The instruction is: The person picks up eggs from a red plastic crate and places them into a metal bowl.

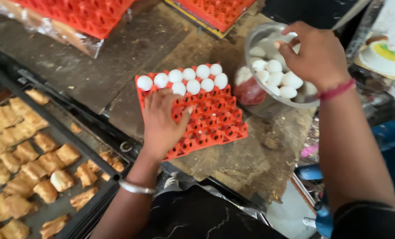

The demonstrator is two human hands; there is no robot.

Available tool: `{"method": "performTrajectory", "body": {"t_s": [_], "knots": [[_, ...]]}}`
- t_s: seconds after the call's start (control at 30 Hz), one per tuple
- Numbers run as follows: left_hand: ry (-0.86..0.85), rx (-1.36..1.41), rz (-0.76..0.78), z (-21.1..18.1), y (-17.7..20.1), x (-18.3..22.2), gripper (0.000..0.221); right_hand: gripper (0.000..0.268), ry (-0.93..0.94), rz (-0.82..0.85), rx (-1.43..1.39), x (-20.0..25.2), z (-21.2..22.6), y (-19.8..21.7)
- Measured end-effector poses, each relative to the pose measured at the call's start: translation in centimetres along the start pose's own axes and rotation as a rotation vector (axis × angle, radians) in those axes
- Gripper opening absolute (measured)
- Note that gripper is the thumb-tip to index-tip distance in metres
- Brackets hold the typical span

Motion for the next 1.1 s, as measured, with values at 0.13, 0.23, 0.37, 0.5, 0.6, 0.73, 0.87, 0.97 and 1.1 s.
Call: {"method": "performTrajectory", "body": {"t_s": [0.13, 0.23, 0.37, 0.5, 0.6, 0.73, 0.87, 0.97, 1.1], "knots": [[-0.051, -0.28, -0.119, 3.1, 1.5, -2.8, 0.044, 0.019, 0.33, -0.185, -0.432, 2.5, 10.5, 2.1], [-0.036, -0.296, -0.018, 6.8, 0.7, -5.0, 0.046, 0.028, 0.538, -0.137, -0.529, 2.4, 18.4, -2.5], [0.173, -0.262, 0.083, 12.4, -0.5, -7.3, 0.034, 0.046, 0.577, -0.017, -0.356, 2.1, 23.6, -8.8], [0.046, -0.311, 0.187, 14.0, -1.4, -8.6, 0.025, 0.043, 0.532, -0.08, -0.288, 2.1, 24.9, -9.4], [0.025, -0.239, 0.179, 14.0, -0.2, -8.7, 0.023, 0.048, 0.521, -0.162, -0.191, 2.1, 25.3, -8.3], [0.076, -0.195, 0.078, 13.0, 1.9, -8.5, 0.026, 0.044, 0.438, -0.273, -0.502, 2.3, 22.8, -5.8], [-0.104, -0.401, 0.115, 8.6, 2.3, -8.9, 0.015, 0.036, 0.032, -0.011, -1.852, 2.9, 18.3, -9.6], [0.04, -0.08, -0.119, 5.6, 6.0, -7.7, 0.03, 0.015, -0.312, 0.39, -2.471, 5.9, 17.7, -13.6], [-0.047, 0.534, 0.151, -1.3, 1.4, -5.3, 0.036, 0.01, -0.027, 0.355, -2.497, 8.3, 17.4, -13.0]]}}
Point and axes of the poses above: each hand's wrist, its own x-axis away from the middle knuckle, its own y-axis out of the back of the hand, z = x × y, the point moved 10 cm from there along -x, towards the middle knuckle, and after that the axes turned 12 degrees about x, right-handed, at the moved point
